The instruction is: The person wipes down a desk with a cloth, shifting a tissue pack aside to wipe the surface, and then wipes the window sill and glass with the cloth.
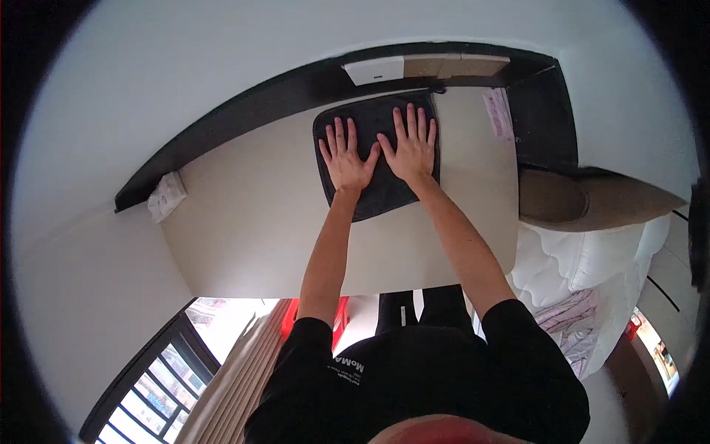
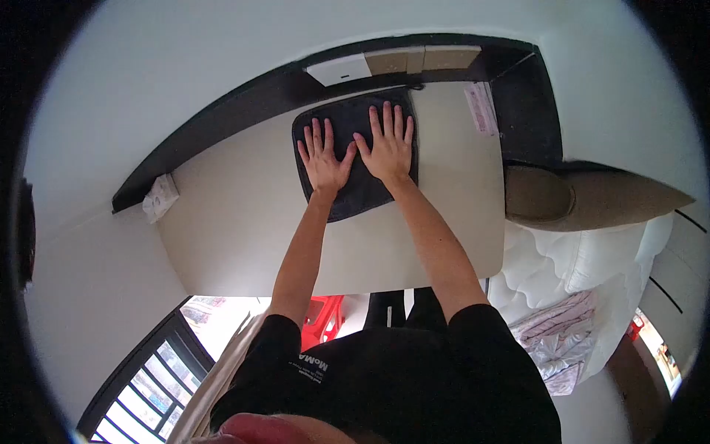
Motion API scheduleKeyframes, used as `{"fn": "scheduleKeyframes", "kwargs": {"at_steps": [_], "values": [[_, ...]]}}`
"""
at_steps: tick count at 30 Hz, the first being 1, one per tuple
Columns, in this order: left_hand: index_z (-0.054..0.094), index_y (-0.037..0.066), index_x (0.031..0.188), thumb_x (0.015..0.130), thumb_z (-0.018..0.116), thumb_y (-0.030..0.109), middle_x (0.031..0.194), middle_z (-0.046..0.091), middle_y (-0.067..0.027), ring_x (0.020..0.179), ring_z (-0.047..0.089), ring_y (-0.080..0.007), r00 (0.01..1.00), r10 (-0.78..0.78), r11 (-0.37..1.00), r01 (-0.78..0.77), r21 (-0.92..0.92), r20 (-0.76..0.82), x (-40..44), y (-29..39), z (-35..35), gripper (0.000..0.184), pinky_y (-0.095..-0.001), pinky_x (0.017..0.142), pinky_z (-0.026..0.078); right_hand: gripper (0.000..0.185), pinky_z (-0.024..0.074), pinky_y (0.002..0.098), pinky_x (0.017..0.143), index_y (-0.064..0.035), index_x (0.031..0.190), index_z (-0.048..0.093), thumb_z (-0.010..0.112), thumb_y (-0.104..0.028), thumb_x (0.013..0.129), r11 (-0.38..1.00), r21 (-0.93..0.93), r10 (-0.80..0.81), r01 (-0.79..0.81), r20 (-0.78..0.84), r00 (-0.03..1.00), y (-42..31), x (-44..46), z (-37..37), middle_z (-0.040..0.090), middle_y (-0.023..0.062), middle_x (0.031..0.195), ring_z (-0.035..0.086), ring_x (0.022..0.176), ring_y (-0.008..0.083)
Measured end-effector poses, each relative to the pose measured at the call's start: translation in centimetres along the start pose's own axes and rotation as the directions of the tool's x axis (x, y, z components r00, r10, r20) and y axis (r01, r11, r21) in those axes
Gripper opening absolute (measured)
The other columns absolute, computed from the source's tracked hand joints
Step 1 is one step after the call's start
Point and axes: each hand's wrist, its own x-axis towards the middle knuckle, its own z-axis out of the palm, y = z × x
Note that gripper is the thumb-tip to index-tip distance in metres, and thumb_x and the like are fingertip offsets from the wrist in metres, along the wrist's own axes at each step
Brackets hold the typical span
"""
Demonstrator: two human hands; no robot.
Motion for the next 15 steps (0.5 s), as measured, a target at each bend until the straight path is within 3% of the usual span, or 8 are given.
{"fn": "scheduleKeyframes", "kwargs": {"at_steps": [10,15], "values": [[0.031,0.012,0.158,0.093,0.049,0.061,0.165,0.024,-0.0153,0.153,0.017,-0.0369,1.0,0.014,0.999,-0.013,0.041,-0.013,3.7,-0.6,0.6,0.084,-0.057,0.123,0.009,0.071,0.0136,0.0606,0.12,-0.0101,0.153,0.041,0.047,-0.055,0.098,0.995,-0.081,0.064,-0.066,-0.036,0.997,-1.1,3.4,1.6,0.031,0.021,0.161,0.026,0.149,0.0398],[0.032,0.01,0.157,0.094,0.048,0.06,0.164,0.025,-0.0176,0.152,0.02,-0.0383,0.997,0.063,0.998,-0.062,0.024,-0.046,2.9,-1.0,0.9,0.082,-0.0572,0.122,0.011,0.071,0.0138,0.0555,0.122,-0.011,0.154,0.04,0.046,-0.055,0.099,0.996,-0.05,0.072,-0.076,-0.068,0.995,-1.3,2.6,1.5,0.034,0.0184,0.16,0.027,0.15,0.0361]]}}
